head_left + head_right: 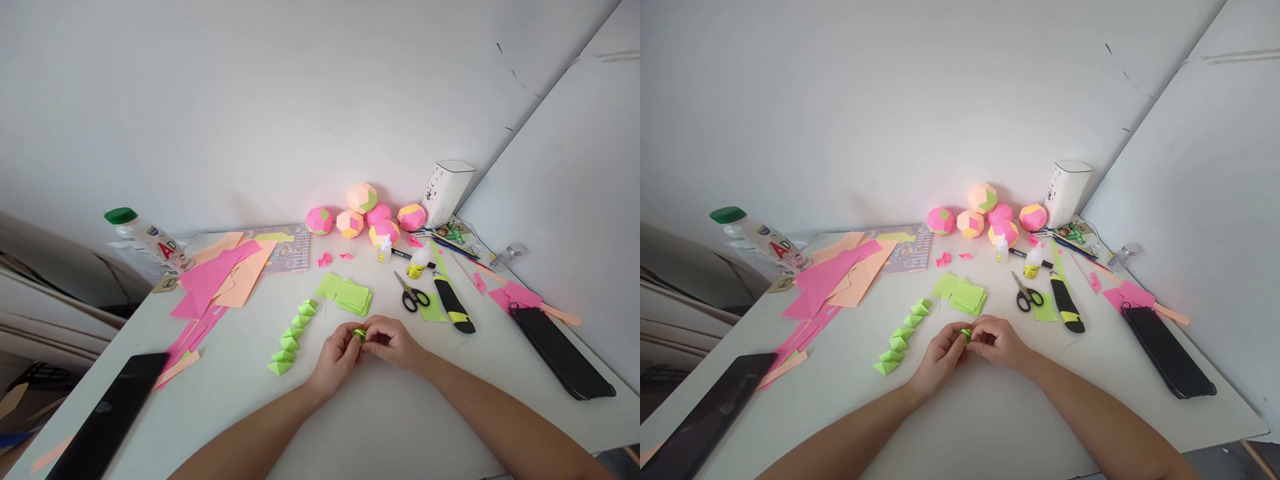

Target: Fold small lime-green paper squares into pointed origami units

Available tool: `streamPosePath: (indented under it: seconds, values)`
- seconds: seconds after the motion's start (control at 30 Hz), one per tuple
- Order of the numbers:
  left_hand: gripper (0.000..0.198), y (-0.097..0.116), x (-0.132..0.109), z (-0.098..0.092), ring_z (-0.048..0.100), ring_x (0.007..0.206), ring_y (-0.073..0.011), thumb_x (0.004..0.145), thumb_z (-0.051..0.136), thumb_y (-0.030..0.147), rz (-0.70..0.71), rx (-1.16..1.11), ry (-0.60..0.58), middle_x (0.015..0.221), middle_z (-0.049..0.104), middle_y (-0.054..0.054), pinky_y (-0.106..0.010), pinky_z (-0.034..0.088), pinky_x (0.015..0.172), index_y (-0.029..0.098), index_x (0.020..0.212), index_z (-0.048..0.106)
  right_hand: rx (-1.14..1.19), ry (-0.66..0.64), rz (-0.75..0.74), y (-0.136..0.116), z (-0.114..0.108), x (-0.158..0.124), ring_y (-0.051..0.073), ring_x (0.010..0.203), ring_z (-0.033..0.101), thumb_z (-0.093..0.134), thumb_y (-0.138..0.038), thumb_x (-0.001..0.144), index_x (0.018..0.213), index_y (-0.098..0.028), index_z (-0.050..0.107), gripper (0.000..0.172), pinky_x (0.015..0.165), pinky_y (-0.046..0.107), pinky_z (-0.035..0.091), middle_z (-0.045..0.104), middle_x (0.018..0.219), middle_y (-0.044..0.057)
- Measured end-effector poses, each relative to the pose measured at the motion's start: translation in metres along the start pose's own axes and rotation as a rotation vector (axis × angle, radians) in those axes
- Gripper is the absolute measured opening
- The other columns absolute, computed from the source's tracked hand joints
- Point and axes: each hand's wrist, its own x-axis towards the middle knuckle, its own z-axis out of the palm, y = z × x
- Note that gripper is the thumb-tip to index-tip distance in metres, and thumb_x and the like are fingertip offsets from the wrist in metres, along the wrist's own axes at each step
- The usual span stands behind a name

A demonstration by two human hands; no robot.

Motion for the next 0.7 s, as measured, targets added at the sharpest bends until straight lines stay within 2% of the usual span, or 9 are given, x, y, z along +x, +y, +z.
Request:
streamPosePath:
  seconds: [0.33, 0.5, 0.7]
  values:
    - [0.038, 0.0017, -0.0005, -0.0003, 0.045, 0.057, -0.0116, 0.084, 0.047, 0.045, -0.009, -0.007, -0.059, 0.064, 0.05, 0.002, -0.024, 0.037, 0.054, 0.016, 0.108, 0.047, -0.035, 0.028, -0.036, 0.0013, 0.001, 0.0007, 0.012, 0.059, 0.053, 0.063, -0.035, 0.08, 0.074, -0.017, 0.06, 0.019, 0.052, 0.023, 0.042, 0.061, 0.079, 0.006]
    - [0.034, -0.0009, -0.0014, -0.0018, 0.044, 0.057, -0.0112, 0.087, 0.043, 0.041, -0.007, 0.026, -0.052, 0.061, 0.049, 0.003, -0.023, 0.035, 0.055, 0.016, 0.109, 0.046, -0.061, 0.04, -0.054, 0.0053, 0.0007, -0.0009, 0.01, 0.055, 0.05, 0.059, -0.03, 0.083, 0.079, -0.017, 0.06, 0.014, 0.05, 0.022, 0.042, 0.061, 0.079, 0.005]
    - [0.032, -0.0017, -0.0016, -0.001, 0.042, 0.056, -0.0108, 0.088, 0.043, 0.039, -0.001, 0.042, -0.057, 0.061, 0.048, 0.004, -0.023, 0.034, 0.053, 0.016, 0.11, 0.045, -0.063, 0.028, -0.008, 0.0053, 0.0005, -0.0013, 0.01, 0.055, 0.051, 0.056, -0.024, 0.083, 0.077, -0.017, 0.058, 0.009, 0.052, 0.022, 0.043, 0.059, 0.079, 0.004]
